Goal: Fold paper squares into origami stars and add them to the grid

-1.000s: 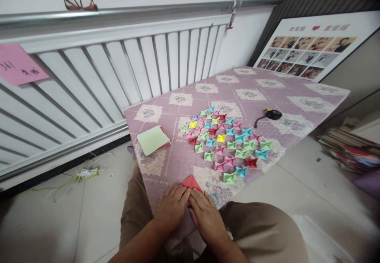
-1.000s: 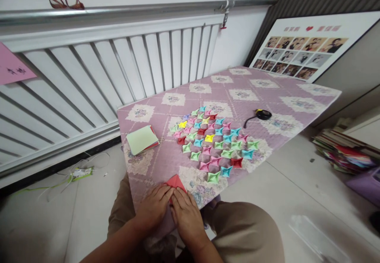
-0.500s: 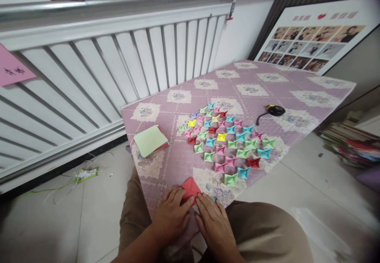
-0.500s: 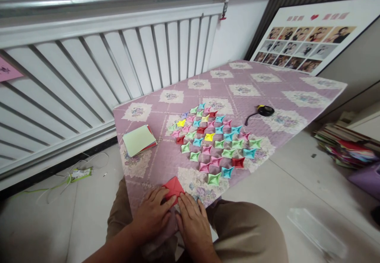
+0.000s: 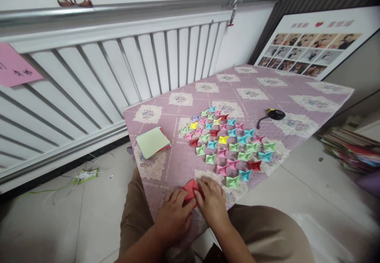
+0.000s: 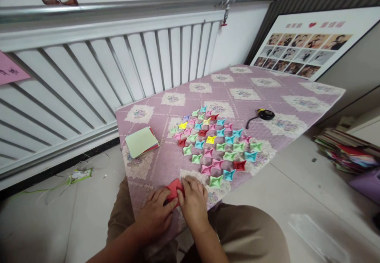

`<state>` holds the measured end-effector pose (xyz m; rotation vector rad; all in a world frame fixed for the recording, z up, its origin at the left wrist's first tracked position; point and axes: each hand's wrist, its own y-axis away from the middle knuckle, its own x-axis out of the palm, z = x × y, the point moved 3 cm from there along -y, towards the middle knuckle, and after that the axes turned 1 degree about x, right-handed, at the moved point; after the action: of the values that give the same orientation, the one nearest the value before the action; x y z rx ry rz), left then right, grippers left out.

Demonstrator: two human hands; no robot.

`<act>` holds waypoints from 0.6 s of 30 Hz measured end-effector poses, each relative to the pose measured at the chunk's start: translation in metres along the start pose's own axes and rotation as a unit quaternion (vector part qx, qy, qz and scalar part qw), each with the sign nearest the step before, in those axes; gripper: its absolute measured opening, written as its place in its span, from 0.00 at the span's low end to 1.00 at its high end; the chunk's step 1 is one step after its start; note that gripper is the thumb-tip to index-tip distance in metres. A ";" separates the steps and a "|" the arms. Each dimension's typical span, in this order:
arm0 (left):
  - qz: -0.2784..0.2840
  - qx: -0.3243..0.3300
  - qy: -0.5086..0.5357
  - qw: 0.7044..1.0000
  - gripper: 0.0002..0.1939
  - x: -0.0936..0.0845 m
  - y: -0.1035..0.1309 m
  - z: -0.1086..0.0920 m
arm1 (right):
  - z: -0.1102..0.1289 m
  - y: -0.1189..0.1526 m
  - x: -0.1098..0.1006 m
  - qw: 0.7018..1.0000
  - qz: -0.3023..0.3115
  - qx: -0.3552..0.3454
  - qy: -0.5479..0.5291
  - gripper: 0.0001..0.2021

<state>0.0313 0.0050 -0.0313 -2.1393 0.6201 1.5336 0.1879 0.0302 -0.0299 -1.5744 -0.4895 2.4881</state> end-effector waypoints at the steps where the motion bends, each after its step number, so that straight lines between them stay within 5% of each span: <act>1: 0.001 0.000 0.002 1.000 0.24 0.000 0.000 0.000 | 0.001 -0.001 0.002 1.000 -0.001 0.006 0.002 0.13; 12: 0.014 0.000 -0.003 1.000 0.23 -0.006 -0.001 0.000 | -0.001 -0.010 0.004 0.993 0.026 0.073 -0.084 0.06; 18: 0.020 -0.008 -0.006 1.000 0.23 -0.007 -0.001 -0.001 | -0.001 -0.016 -0.001 0.991 0.086 0.042 -0.098 0.05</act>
<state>0.0308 0.0057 -0.0236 -2.1399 0.6519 1.5761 0.1888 0.0454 -0.0241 -1.4029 -0.2786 2.7690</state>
